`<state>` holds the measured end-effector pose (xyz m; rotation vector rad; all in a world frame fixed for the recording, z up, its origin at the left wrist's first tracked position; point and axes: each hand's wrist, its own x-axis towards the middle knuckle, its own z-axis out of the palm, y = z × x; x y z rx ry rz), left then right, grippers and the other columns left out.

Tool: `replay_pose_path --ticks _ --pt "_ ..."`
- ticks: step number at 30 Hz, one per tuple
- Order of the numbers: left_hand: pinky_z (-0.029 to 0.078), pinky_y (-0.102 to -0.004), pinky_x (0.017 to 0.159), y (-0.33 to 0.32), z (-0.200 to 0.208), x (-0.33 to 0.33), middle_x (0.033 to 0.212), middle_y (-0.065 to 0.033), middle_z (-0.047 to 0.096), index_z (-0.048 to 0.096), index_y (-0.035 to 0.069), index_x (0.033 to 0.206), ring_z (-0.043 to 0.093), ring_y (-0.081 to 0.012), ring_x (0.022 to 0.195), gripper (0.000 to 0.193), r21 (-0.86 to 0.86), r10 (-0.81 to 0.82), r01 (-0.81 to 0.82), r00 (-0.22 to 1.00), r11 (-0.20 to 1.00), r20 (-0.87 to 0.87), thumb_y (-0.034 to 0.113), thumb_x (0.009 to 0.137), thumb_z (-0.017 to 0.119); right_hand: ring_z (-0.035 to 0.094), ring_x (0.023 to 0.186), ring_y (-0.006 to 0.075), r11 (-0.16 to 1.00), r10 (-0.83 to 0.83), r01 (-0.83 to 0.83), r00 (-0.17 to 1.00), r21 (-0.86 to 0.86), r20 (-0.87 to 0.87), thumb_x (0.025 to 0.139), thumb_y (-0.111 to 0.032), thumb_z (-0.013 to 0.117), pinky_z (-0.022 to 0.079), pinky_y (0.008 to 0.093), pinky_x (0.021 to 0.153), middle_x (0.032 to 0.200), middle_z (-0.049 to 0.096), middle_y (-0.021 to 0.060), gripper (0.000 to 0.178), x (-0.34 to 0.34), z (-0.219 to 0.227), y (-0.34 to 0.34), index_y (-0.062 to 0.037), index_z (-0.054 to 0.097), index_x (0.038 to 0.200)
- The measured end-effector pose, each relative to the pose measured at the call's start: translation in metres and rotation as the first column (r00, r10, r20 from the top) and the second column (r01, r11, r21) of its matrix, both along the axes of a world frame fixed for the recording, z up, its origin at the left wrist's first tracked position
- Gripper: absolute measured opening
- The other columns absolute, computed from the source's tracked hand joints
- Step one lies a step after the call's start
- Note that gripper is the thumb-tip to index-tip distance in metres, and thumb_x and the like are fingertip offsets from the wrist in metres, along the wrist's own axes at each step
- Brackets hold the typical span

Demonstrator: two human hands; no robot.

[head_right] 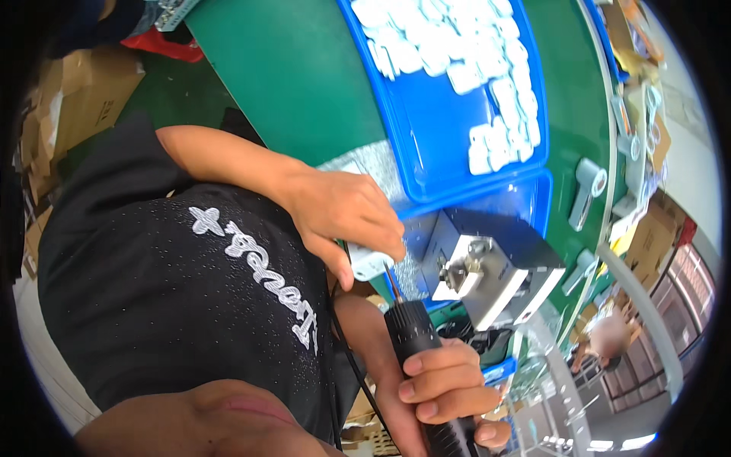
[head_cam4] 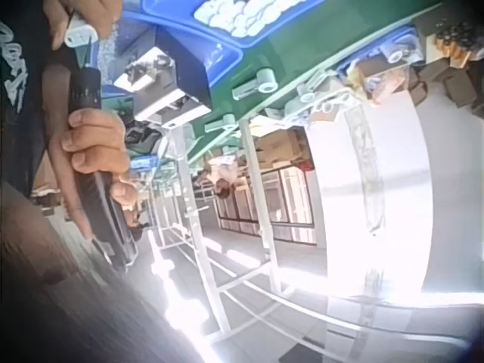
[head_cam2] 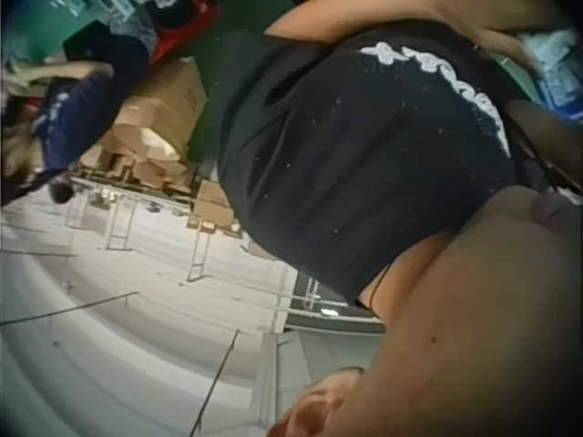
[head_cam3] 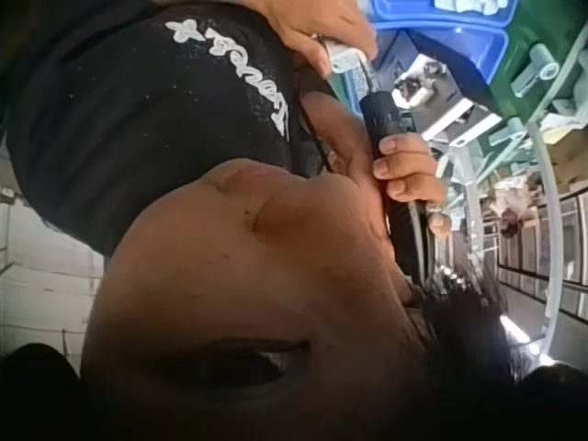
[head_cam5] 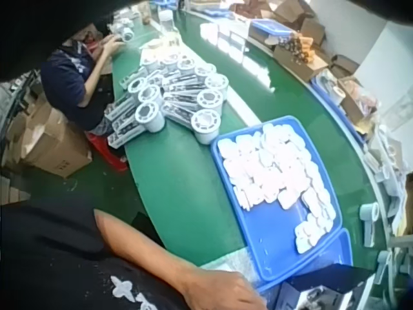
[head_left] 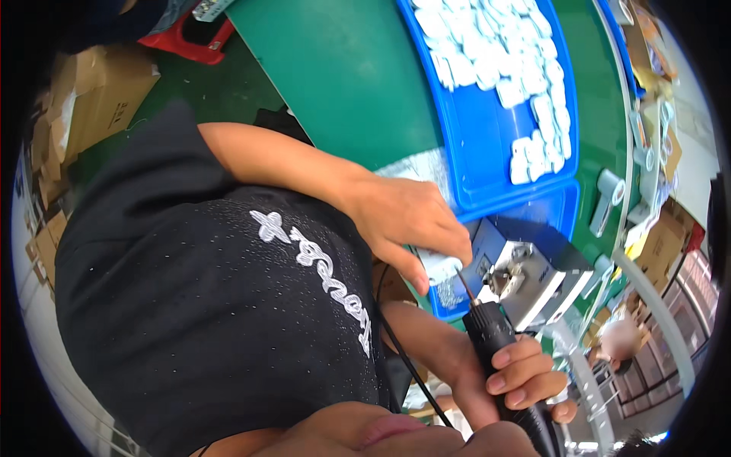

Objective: Assembling small electronic components using an electric screwdriver at a factory workstation.

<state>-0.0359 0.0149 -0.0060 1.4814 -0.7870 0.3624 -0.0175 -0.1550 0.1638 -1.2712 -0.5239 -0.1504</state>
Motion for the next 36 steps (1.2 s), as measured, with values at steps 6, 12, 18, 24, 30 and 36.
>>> replay_pose_path --ticks 6,12,18,24,30,36 --pt "0.048 -0.0399 0.059 0.000 0.003 0.001 0.088 -0.0157 0.059 0.056 -0.004 0.109 0.062 -0.0330 0.075 0.058 -0.014 -0.024 0.025 1.000 1.000 0.011 0.051 0.090 0.061 0.047 0.051 0.0170 0.966 0.222 -0.229 0.973 0.120 0.065 0.090 -0.038 0.064 0.042 0.0344 0.051 0.072 0.044 0.0038 0.047 0.016 -0.012 0.003 -0.0045 0.042 0.114" --pt "0.047 -0.0396 0.057 0.007 0.004 0.000 0.085 -0.0145 0.058 0.056 -0.004 0.110 0.061 -0.0326 0.072 0.058 -0.008 -0.093 0.093 0.995 0.996 -0.024 0.051 0.090 0.060 0.046 0.048 0.0170 0.976 0.178 -0.193 0.974 0.105 0.138 0.085 -0.048 0.069 0.044 0.0366 0.047 0.069 0.042 0.0055 0.060 0.014 -0.016 0.014 -0.0041 0.039 0.113" --pt "0.049 -0.0395 0.058 0.010 0.004 0.000 0.089 -0.0141 0.060 0.057 -0.002 0.110 0.063 -0.0321 0.074 0.059 -0.006 -0.093 0.093 0.995 0.996 -0.036 0.052 0.085 0.066 0.045 0.047 0.0185 0.989 0.081 -0.105 0.975 0.107 0.208 0.090 -0.056 0.058 0.043 0.0346 0.047 0.070 0.042 0.0080 0.063 0.004 -0.016 0.030 -0.0017 0.038 0.116" --pt "0.051 -0.0378 0.056 0.032 0.033 -0.027 0.091 -0.0123 0.063 0.058 0.003 0.111 0.065 -0.0310 0.072 0.052 0.087 -0.054 0.073 0.977 0.994 -0.206 0.023 0.069 0.082 0.049 0.051 0.0191 0.960 0.224 -0.249 0.957 0.126 0.184 0.092 -0.054 0.059 0.043 0.0351 0.044 0.077 0.049 0.0077 0.061 -0.001 -0.009 0.023 -0.0025 0.039 0.119" --pt "0.053 -0.0371 0.056 0.121 0.086 0.078 0.095 -0.0093 0.062 0.056 0.007 0.117 0.066 -0.0264 0.081 0.051 0.549 0.033 -0.222 0.943 0.806 0.332 0.009 0.068 0.072 0.053 0.051 0.0205 0.983 -0.181 0.171 0.968 0.070 0.175 0.095 -0.065 0.041 0.047 0.0356 0.044 0.074 0.055 0.0115 0.071 0.024 -0.023 0.041 -0.0019 0.039 0.128" --pt "0.052 -0.0449 0.070 0.163 0.071 0.324 0.097 -0.0078 0.065 0.060 0.014 0.118 0.066 -0.0292 0.088 0.046 0.540 0.235 -0.727 0.664 0.424 0.709 0.018 0.074 0.072 0.057 0.049 0.0153 0.459 -0.661 0.343 0.749 -0.820 -0.056 0.077 -0.008 0.072 0.046 0.0282 0.044 0.077 0.064 0.0156 0.046 0.099 -0.071 0.070 0.0062 0.046 0.112"
